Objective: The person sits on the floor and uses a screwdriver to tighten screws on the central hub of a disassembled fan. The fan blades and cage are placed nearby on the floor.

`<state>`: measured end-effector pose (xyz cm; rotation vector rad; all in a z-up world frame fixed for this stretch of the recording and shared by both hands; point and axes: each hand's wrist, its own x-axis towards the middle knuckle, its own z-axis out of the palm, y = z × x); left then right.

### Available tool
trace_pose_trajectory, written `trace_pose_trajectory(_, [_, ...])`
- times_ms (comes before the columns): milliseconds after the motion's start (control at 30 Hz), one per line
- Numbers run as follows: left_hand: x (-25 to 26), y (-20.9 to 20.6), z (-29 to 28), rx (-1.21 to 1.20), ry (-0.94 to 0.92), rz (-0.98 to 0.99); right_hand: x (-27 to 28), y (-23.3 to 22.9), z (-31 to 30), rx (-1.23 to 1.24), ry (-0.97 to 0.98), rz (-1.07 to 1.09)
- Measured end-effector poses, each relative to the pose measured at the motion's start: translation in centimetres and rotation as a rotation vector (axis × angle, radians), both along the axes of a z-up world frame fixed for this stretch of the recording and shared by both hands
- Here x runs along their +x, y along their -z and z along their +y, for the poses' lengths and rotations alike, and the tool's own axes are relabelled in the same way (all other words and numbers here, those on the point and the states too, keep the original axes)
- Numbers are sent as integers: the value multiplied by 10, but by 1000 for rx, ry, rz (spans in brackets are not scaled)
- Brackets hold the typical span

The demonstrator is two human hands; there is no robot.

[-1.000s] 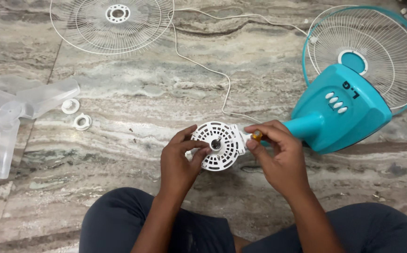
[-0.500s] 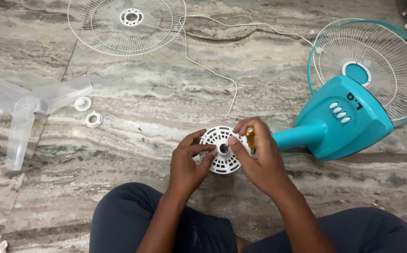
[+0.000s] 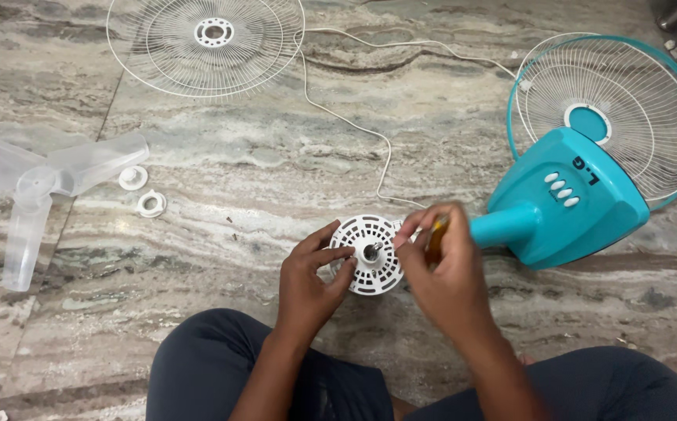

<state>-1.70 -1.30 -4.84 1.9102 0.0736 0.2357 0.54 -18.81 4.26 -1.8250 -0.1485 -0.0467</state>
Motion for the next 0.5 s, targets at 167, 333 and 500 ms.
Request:
trace_pose_trajectory(167, [-3, -2, 0, -16, -6, 57, -34, 24, 16, -99, 158, 97])
trace_pose_trajectory(333, [-18, -9, -5, 21, 7, 14, -56, 47, 7, 359, 138, 133])
trace_pose_trajectory(500, [-22, -11, -5, 59, 48, -12, -66, 43, 5, 287, 247, -93])
